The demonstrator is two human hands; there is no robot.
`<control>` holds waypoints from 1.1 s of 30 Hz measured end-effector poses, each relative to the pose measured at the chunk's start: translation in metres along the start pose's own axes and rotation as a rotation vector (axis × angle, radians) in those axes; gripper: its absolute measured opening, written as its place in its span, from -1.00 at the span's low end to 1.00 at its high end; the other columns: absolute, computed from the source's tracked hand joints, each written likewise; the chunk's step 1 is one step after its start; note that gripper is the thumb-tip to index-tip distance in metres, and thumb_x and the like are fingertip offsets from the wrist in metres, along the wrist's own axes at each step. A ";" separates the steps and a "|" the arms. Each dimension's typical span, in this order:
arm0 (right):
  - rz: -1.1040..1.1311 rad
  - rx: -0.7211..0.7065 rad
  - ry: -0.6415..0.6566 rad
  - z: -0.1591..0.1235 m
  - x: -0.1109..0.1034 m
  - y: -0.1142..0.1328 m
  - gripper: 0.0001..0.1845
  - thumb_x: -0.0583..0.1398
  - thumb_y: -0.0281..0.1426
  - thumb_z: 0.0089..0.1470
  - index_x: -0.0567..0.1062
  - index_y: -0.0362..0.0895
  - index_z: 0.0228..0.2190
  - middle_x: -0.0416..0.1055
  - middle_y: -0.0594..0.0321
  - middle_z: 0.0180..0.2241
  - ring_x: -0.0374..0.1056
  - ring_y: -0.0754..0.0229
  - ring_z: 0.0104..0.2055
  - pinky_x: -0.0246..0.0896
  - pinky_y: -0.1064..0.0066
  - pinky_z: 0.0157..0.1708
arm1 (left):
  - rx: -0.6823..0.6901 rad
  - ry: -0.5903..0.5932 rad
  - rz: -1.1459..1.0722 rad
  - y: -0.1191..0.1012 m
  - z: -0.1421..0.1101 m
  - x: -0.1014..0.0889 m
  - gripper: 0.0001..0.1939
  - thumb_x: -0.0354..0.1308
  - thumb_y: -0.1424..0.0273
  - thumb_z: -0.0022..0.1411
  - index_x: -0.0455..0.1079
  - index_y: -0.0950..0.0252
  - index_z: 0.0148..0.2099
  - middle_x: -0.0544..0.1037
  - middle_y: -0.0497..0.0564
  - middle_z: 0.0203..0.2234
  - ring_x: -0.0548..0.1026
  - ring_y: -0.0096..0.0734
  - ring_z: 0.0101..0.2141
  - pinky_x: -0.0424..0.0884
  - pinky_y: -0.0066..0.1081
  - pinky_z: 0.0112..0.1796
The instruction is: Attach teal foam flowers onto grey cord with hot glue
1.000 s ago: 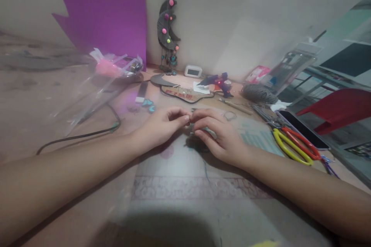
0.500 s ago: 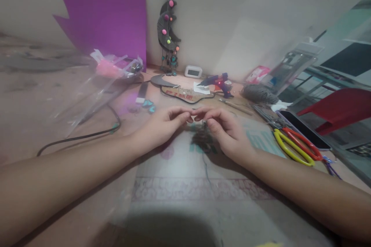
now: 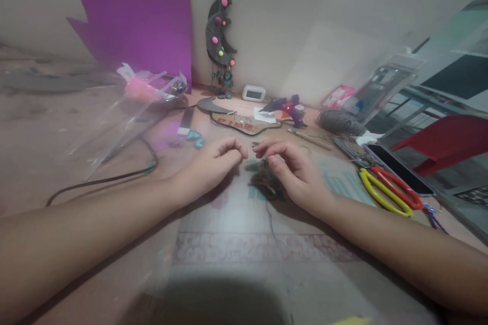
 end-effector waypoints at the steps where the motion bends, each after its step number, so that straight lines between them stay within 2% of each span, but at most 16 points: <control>1: -0.004 0.019 -0.010 0.000 -0.001 -0.003 -0.87 0.09 -0.35 0.29 0.39 -0.09 -0.31 0.48 0.14 -0.16 0.40 0.17 -0.07 0.26 0.24 -0.02 | 0.009 0.008 0.019 -0.002 -0.001 0.001 -0.91 0.05 0.37 0.19 0.35 0.25 -0.30 0.45 -0.11 -0.53 0.29 -0.53 -0.60 0.23 -0.48 -0.54; 4: -0.018 0.081 -0.047 0.001 -0.005 -0.011 -0.86 0.11 -0.34 0.28 0.42 -0.11 -0.31 0.49 0.17 -0.21 0.41 0.19 -0.12 0.27 0.28 -0.05 | 0.059 0.057 0.136 -0.009 -0.004 0.008 -0.79 0.11 0.23 0.23 0.43 0.26 -0.20 0.53 -0.05 -0.39 0.40 -0.47 -0.50 0.31 -0.46 -0.47; 7: -0.058 0.126 -0.064 0.000 -0.008 -0.015 -0.85 0.14 -0.32 0.25 0.46 -0.12 -0.32 0.51 0.20 -0.26 0.43 0.19 -0.18 0.30 0.32 -0.11 | 0.144 0.073 0.264 -0.018 -0.006 0.011 -0.78 0.13 0.23 0.24 0.48 0.26 -0.21 0.58 -0.02 -0.34 0.49 -0.37 -0.36 0.39 -0.40 -0.31; 13: -0.051 0.180 -0.057 0.000 -0.008 -0.017 -0.70 0.06 -0.23 0.30 0.51 -0.10 -0.31 0.53 0.20 -0.31 0.47 0.14 -0.21 0.35 0.30 -0.20 | 0.183 0.022 0.319 -0.022 -0.007 0.007 -0.83 0.09 0.31 0.27 0.44 0.27 -0.27 0.56 -0.08 -0.40 0.47 -0.42 -0.40 0.38 -0.41 -0.28; 16: -0.010 0.204 -0.072 0.000 -0.008 -0.021 -0.77 0.16 -0.20 0.21 0.50 -0.08 -0.28 0.53 0.21 -0.31 0.47 0.11 -0.19 0.36 0.29 -0.21 | 0.190 0.021 0.339 -0.021 -0.006 0.007 -0.84 0.09 0.31 0.27 0.43 0.27 -0.29 0.55 -0.08 -0.42 0.46 -0.42 -0.40 0.38 -0.40 -0.27; 18: -0.043 0.200 -0.059 0.001 -0.006 -0.023 -0.82 0.24 -0.25 0.14 0.49 -0.10 -0.29 0.53 0.22 -0.31 0.46 0.15 -0.21 0.35 0.30 -0.19 | 0.206 0.031 0.356 -0.022 -0.006 0.009 -0.85 0.09 0.33 0.26 0.43 0.26 -0.30 0.55 -0.09 -0.43 0.47 -0.41 -0.40 0.37 -0.40 -0.26; 21: -0.130 0.192 -0.024 0.002 -0.003 -0.023 -0.89 0.23 -0.33 0.13 0.49 -0.12 -0.35 0.53 0.24 -0.34 0.44 0.20 -0.26 0.33 0.33 -0.17 | 0.224 0.048 0.369 -0.024 -0.007 0.011 -0.86 0.10 0.35 0.25 0.44 0.26 -0.29 0.55 -0.08 -0.42 0.46 -0.40 -0.39 0.36 -0.40 -0.28; 24: -0.116 0.161 -0.001 0.004 -0.004 -0.018 -0.83 0.17 -0.29 0.21 0.48 -0.12 -0.29 0.53 0.21 -0.30 0.45 0.19 -0.22 0.34 0.32 -0.15 | 0.201 0.044 0.342 -0.022 -0.006 0.010 -0.85 0.08 0.33 0.27 0.43 0.26 -0.28 0.54 -0.07 -0.41 0.46 -0.40 -0.39 0.35 -0.42 -0.32; 26: -0.090 0.134 -0.006 0.009 -0.013 -0.015 -0.77 0.13 -0.25 0.25 0.47 -0.13 -0.19 0.53 0.17 -0.21 0.45 0.17 -0.14 0.35 0.30 -0.11 | 0.161 0.003 0.304 -0.019 -0.004 0.005 -0.85 0.08 0.32 0.27 0.40 0.27 -0.28 0.52 -0.07 -0.43 0.44 -0.41 -0.42 0.33 -0.43 -0.37; 28: -0.157 0.113 -0.036 0.015 -0.029 -0.016 -0.76 0.13 -0.27 0.25 0.46 -0.13 -0.13 0.52 0.14 -0.14 0.45 0.14 -0.10 0.35 0.27 -0.09 | 0.119 -0.044 0.270 -0.017 -0.003 0.000 -0.86 0.08 0.32 0.27 0.38 0.28 -0.29 0.49 -0.07 -0.47 0.40 -0.44 -0.48 0.29 -0.44 -0.43; 31: -0.391 0.103 -0.027 0.024 -0.045 -0.031 -0.78 0.18 -0.34 0.20 0.50 -0.16 -0.14 0.53 0.09 -0.12 0.45 0.10 -0.09 0.33 0.23 -0.05 | 0.083 -0.072 0.257 -0.015 -0.003 -0.003 -0.86 0.08 0.32 0.27 0.37 0.27 -0.28 0.43 -0.10 -0.53 0.33 -0.47 -0.56 0.22 -0.45 -0.51; 33: -0.488 0.122 0.071 0.027 -0.042 -0.049 -0.74 0.20 -0.34 0.18 0.52 -0.18 -0.12 0.53 0.05 -0.11 0.45 0.06 -0.08 0.32 0.20 -0.03 | 0.069 -0.071 0.271 -0.015 -0.004 -0.003 -0.85 0.09 0.31 0.28 0.38 0.27 -0.27 0.43 -0.10 -0.52 0.30 -0.50 -0.59 0.19 -0.45 -0.53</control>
Point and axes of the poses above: each hand's wrist, its own z-axis towards the middle knuckle, its own x-axis out of the palm, y = z × x, the point moved 10 cm from there along z, towards the middle knuckle
